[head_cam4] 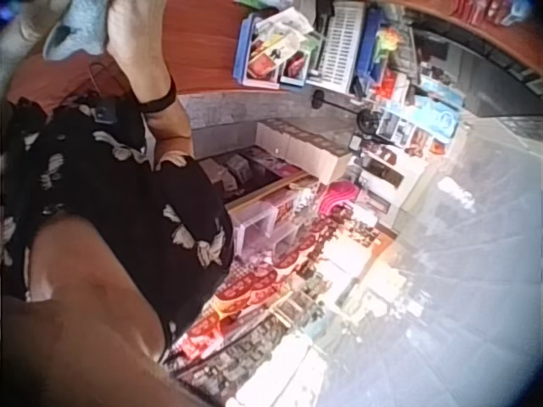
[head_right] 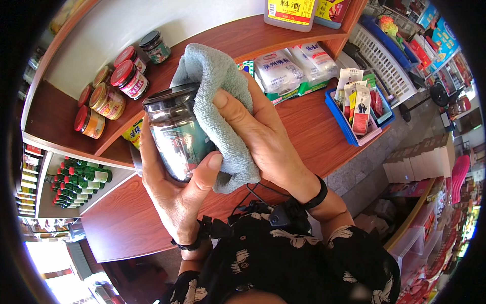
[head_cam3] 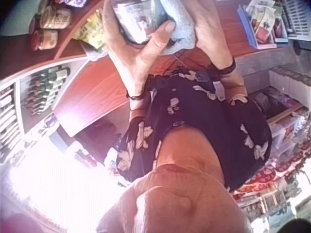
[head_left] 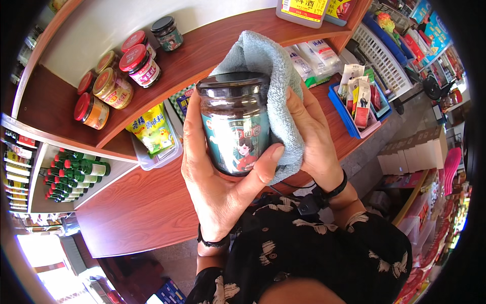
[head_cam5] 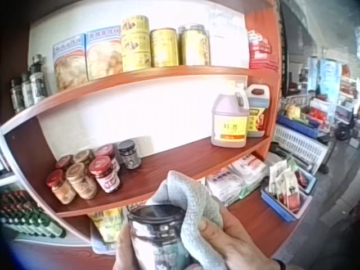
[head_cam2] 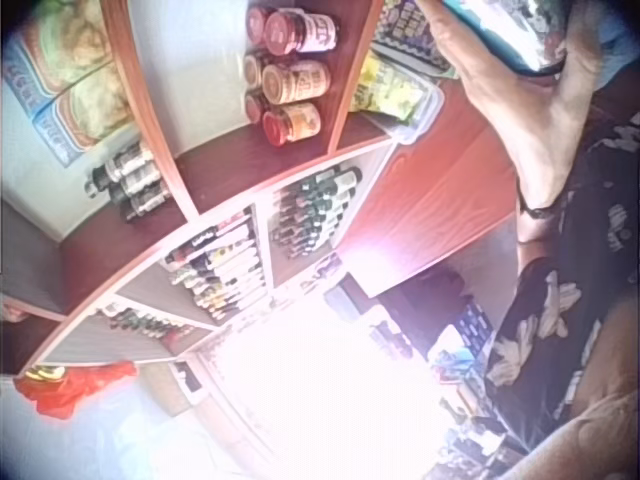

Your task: Cleaning store shelves and individual product containers using a cloth.

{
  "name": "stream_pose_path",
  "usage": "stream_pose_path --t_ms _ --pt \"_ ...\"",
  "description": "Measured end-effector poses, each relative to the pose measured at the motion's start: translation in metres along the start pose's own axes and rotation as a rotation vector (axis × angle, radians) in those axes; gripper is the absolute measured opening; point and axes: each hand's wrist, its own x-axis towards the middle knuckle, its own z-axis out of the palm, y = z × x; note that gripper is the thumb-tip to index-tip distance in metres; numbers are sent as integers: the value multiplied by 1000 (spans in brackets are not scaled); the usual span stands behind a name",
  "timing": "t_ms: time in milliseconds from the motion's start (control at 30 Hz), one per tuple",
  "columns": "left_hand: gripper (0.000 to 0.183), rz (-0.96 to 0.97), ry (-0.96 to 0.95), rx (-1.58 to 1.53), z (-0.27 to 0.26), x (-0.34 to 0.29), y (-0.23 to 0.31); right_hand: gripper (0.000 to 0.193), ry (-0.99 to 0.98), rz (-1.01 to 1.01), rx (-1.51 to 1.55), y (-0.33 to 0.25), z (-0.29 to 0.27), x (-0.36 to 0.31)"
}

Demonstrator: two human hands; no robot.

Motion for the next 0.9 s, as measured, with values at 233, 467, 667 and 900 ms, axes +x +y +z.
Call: stream_pose_path --t_ms 233,467,667,900 --pt "96 -114 42 -327 2 -2 2 38 32 10 -129 -3 4 4" --pt "89 -171 76 -567 -9 2 -3 37 -55 -72 -414 8 5 28" --pt "88 -223 102 -620 -21 1 -4 33 -35 -372 -755 34 -1 80" --pt "90 -229 -93 -575 -18 -2 -8 47 -332 -675 -1642 108 -48 130"
